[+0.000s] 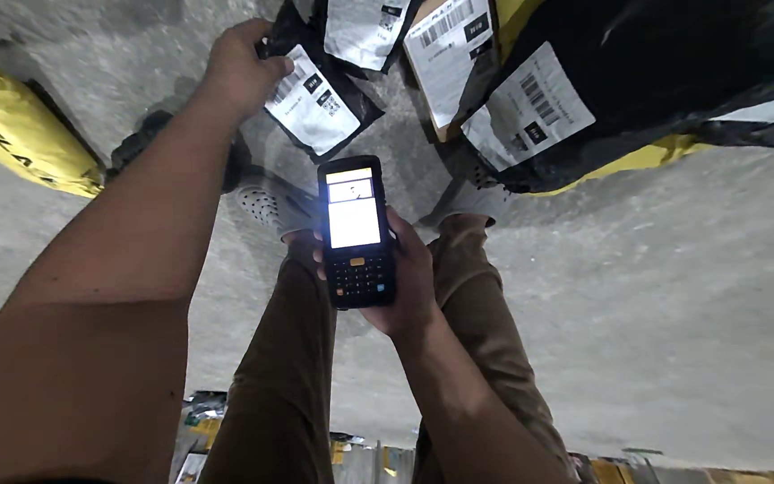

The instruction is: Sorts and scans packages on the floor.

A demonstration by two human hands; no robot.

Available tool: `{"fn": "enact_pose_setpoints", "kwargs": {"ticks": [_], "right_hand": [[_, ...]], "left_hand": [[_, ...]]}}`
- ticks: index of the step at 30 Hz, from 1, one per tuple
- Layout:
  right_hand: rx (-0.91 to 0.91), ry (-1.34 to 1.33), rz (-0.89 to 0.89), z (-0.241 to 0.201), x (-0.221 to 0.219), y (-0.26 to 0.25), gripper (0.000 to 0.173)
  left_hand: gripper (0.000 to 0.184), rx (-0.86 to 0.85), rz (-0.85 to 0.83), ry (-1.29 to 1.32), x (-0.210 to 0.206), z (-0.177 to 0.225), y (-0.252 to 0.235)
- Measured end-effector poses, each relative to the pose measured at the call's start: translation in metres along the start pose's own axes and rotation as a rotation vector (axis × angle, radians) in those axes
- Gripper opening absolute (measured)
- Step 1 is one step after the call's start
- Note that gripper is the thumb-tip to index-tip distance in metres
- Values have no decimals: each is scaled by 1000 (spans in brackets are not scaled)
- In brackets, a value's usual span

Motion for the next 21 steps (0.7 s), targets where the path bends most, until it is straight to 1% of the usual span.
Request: {"fn": "enact_pose_setpoints", "kwargs": {"ticks": [3, 9, 16, 21], "right_hand": [[-11, -3, 31, 1, 0, 1, 62], [-53, -31, 38, 3, 0, 2, 63], [-53, -33, 3, 4, 2, 1, 63], [-62, -46, 45, 5, -1, 2, 62]], "left_hand": [[35, -11, 23, 11, -1, 0, -1], [35, -43, 26, 75, -2, 6, 0], [34, -53, 34, 94, -5, 8, -3], [41, -53, 31, 141, -5, 13, -3]]}}
Point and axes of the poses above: each hand's wrist, its own y-axis away from the middle knuckle, its own x-axis out of the back of the hand, z = x × y, the point moved 3 cm from there along -y, towards the middle knuckle, and after that the axes turned 5 degrees about -y, right-handed, at the moved point
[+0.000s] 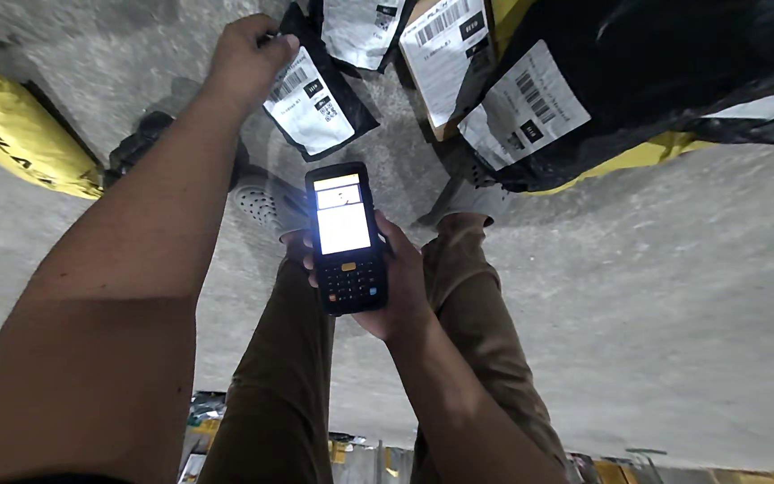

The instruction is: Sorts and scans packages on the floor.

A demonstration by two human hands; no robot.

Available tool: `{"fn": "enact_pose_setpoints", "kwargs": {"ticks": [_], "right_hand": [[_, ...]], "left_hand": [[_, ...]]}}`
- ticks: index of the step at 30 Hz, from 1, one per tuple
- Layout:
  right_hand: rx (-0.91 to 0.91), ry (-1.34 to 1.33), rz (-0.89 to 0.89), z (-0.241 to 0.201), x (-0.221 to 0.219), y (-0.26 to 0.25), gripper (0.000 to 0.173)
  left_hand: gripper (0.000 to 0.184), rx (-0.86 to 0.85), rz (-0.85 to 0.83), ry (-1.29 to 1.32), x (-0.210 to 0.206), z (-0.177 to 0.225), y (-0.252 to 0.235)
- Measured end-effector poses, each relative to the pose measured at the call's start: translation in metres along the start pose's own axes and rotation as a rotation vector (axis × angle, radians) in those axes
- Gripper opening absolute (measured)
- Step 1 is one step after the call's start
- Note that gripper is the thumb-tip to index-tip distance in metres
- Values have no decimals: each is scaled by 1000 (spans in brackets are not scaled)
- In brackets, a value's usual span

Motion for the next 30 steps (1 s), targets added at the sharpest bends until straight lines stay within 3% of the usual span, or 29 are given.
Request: {"fn": "enact_pose_setpoints", "kwargs": {"ticks": [14, 30], "right_hand": [[-15, 4, 14, 3, 3, -2, 63], [-21, 2, 37, 6, 4, -5, 64]], "left_hand": [[26, -9, -13, 74, -5, -4, -8], [30, -19, -18, 37, -8, 1, -11]]}}
Point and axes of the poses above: each hand's wrist, its own y-axis away from the middle knuckle, its own x-axis out of the back of the hand, z = x × y, the point moved 3 cm from there along -y, towards the middle knuckle, and after that the axes turned 5 degrees about -y, right-handed, at the moved point
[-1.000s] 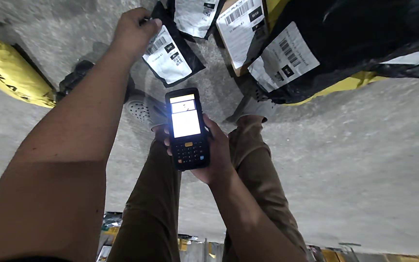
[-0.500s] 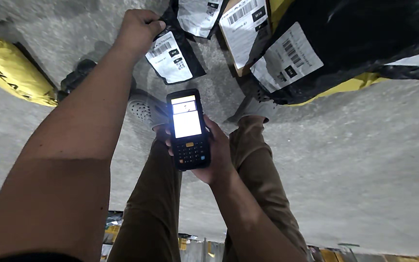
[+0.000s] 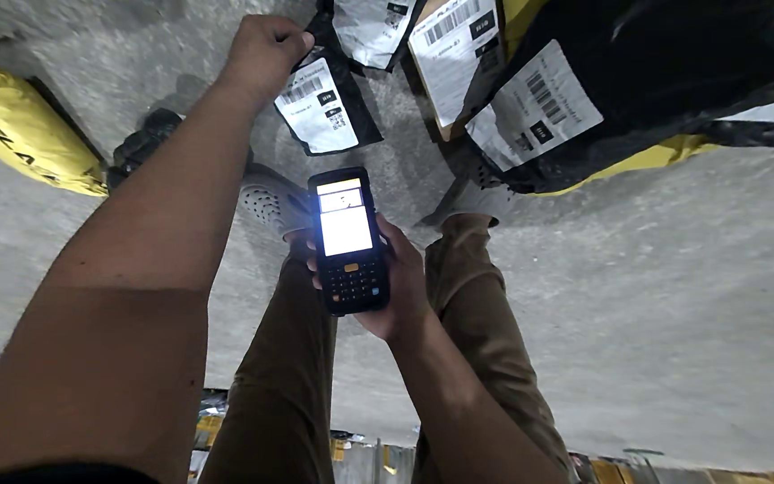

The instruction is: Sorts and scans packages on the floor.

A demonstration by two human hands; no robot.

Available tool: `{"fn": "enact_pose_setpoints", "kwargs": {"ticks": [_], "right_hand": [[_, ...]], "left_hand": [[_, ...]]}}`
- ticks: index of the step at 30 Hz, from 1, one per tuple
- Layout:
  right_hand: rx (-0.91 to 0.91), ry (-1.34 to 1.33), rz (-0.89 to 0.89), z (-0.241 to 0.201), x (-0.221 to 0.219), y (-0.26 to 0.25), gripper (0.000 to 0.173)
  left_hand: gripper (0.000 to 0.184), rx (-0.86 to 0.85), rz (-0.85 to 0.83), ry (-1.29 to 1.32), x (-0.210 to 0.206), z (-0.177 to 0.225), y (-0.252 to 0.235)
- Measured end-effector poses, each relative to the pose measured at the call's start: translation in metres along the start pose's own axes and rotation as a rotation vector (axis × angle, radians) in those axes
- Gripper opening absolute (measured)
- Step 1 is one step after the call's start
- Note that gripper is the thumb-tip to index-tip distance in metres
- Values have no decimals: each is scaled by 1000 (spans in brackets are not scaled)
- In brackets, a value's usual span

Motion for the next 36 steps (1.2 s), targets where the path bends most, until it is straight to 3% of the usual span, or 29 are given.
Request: {"fn": "enact_pose_setpoints", "kwargs": {"ticks": [11, 16, 19, 22, 24, 25, 27, 31, 33, 35, 36], "right_hand": [[-14, -16, 40, 2, 2, -3, 65], [-4, 35, 101, 1, 2, -2, 63], [-13, 84, 115, 4, 1, -3, 63], [-16, 123, 140, 8, 0, -5, 64], [-13, 150, 146, 11, -2, -4, 65], [-10, 157, 151, 11, -3, -4, 64], [-4, 151, 146, 9, -5, -4, 63], [17, 138, 106, 4, -10, -2, 61], [18, 132, 73, 4, -10, -1, 62], [15, 124, 47, 4, -9, 0, 63], [15, 125, 37, 5, -9, -1, 62]], "left_hand": [[37, -28, 25, 124, 2, -10, -1], [38, 32, -18, -195, -5, 6, 19], [35, -76, -88, -247, -19, 37, 44], [30, -257, -101, 4, -34, 79, 78], [24, -252, -27, 289, -40, 84, 94], [29, -237, 11, 347, -37, 75, 100], [47, -119, 124, 216, -21, 30, 107], [78, 420, 435, -373, 28, -111, 136], [92, 663, 412, -403, 46, -177, 149], [85, 684, 374, -344, 61, -202, 148], [69, 617, 357, -348, 70, -196, 141]]}}
Point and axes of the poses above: each hand's wrist, its own y-axis away from the middle knuckle, its own x-axis out of the back of the hand, z = x × y, the point moved 3 cm from there along -y, towards the middle knuckle, and after that the axes turned 5 degrees about -y, right-handed, at the moved point
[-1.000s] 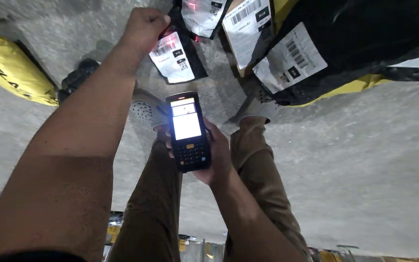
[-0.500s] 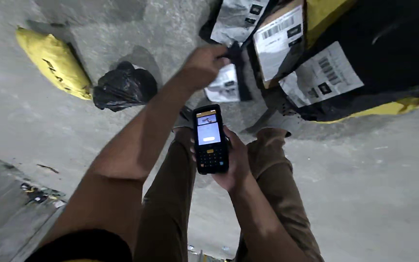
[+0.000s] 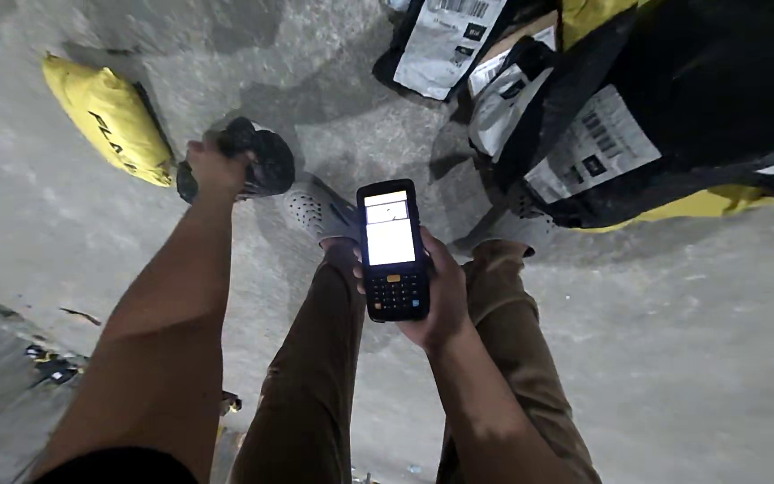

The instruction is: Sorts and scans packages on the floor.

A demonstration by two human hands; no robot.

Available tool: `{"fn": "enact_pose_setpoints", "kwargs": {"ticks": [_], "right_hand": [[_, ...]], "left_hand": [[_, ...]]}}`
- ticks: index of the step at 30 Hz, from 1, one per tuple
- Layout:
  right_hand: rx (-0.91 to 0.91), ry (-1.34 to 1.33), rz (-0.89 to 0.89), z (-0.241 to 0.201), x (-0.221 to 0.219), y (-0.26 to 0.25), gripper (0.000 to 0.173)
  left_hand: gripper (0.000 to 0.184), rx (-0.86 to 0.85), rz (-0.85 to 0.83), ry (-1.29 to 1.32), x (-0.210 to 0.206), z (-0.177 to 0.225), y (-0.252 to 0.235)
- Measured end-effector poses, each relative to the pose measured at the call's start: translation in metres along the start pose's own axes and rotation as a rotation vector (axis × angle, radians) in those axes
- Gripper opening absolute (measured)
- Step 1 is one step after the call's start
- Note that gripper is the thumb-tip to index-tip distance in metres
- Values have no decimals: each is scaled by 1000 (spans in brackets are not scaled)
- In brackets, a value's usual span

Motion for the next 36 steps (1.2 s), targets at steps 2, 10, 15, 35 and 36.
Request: {"fn": "enact_pose_setpoints", "kwargs": {"ticks": [2, 10, 15, 35, 36], "right_hand": [[4, 5, -27, 1, -1, -1, 63], [24, -26, -62, -3, -4, -3, 59], [-18, -67, -86, 5, 2, -7, 58], [-150, -23, 103, 36, 9, -11, 64], [-149, -32, 88, 36, 9, -10, 64]], "left_hand": [[45, -156, -4, -29, 22, 30, -3], [47, -315, -92, 165, 59, 62, 52], [49, -635, -130, -21, 56, 61, 112], [46, -252, -15, 731, 23, 93, 89], [42, -334, 12, 738, 33, 102, 94]]}}
Point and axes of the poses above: each hand's wrist, its own y-axis away from the middle knuckle, its own x-axis out of the back of the hand, z = x × y, the point moved 3 cm from there along -y, towards the middle knuckle, and after that the axes turned 5 degrees about -y, right-handed, at the moved point
